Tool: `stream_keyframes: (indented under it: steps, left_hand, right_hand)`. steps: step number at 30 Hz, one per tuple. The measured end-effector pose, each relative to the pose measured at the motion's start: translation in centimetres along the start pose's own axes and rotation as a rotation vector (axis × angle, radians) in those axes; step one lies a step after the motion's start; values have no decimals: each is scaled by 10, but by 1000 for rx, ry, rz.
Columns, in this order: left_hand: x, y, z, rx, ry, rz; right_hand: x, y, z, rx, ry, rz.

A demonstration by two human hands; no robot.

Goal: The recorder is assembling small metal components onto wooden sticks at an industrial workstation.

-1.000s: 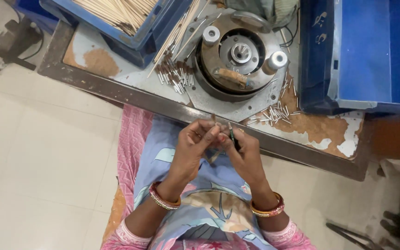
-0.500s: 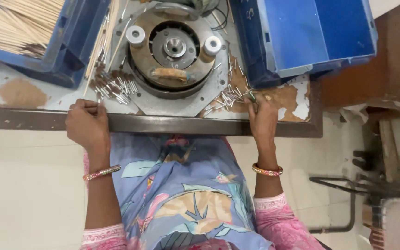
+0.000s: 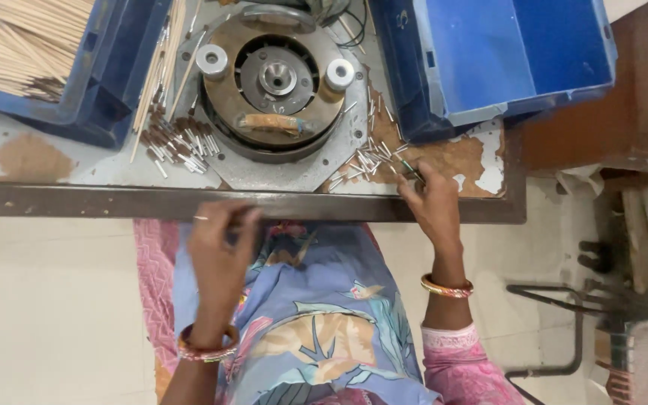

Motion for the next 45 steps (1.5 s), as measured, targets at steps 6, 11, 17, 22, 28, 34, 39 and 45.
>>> stream_keyframes:
  steps: [6, 11, 17, 22, 28, 34, 39, 45]
  left_hand:
    - [-42, -14, -53, -399, 48, 218]
    - [-28, -21, -36, -213, -143, 195]
    - [-22, -20, -11, 472, -1050, 152]
    - [-32, -29, -14, 590, -1318, 235]
    - [-20, -26, -20, 485, -1250, 173]
    - [-17, -27, -19, 406, -1111, 206]
    - [-19, -23, -16, 466, -1155, 118]
    - [-17, -18, -7, 475, -1238, 26]
  right_hand:
    - [22, -29, 82, 347, 233, 192]
    - [15, -42, 118, 303, 491, 303]
    - [3, -53, 142, 343, 742, 230]
    - [-11, -63, 138, 311, 821, 215]
    - [-12, -59, 141, 357, 801, 208]
    - [-12, -63, 143, 294, 854, 251]
    - [18, -60, 182, 488, 453, 133]
    - [-2, -73, 158, 508, 359, 205]
Point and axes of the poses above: each hand's wrist, its own y-axis towards the middle knuckle, its own x-axis out of the back of the hand, z = x × y, the point moved 1 cm from there along y, towards the middle knuckle, and after that the axes turned 2 degrees about z, right-handed, at the moved point
